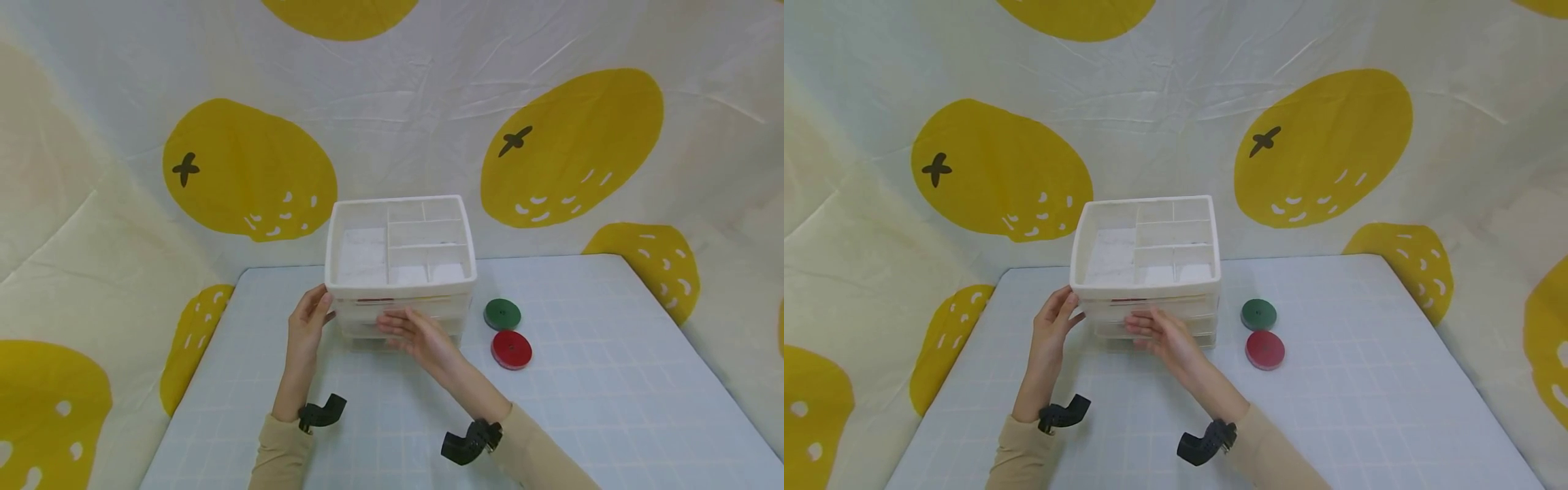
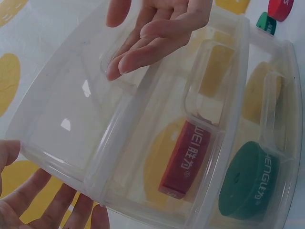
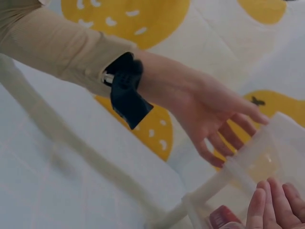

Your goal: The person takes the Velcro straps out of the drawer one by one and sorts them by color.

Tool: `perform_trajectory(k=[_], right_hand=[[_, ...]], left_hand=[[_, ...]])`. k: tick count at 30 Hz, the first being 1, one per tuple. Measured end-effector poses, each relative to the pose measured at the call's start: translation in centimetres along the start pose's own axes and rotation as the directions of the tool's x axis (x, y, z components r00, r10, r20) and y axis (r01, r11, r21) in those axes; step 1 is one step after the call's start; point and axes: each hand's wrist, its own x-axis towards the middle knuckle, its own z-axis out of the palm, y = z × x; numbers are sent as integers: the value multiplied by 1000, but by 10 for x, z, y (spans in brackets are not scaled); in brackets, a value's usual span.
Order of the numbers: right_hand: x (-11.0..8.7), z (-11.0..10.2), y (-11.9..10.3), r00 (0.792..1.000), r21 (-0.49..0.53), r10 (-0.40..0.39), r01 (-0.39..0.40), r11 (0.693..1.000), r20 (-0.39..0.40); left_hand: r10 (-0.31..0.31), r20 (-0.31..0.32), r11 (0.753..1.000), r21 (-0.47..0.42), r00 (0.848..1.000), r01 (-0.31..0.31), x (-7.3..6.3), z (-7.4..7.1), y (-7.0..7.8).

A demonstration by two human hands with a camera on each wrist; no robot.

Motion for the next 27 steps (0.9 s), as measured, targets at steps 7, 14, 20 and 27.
perform_trajectory(k=[7, 14, 20, 27], right_hand=[[3, 1, -3, 999, 3, 30, -30, 1000, -24], [6, 3, -7, 998, 6, 47, -47, 999, -36], [4, 1, -6, 997, -1, 64, -64, 998, -50], [-3, -6, 3, 995, -7, 73, -73, 997, -65]], left_hand=[[1, -6, 1000, -11, 1000, -1, 0, 0, -1], [7, -11, 1000, -16, 1000, -7, 0, 0, -1], [10, -10, 999, -32, 1000, -11, 0, 1, 0], [9, -6, 1000, -26, 1000, -9, 1, 1, 1]])
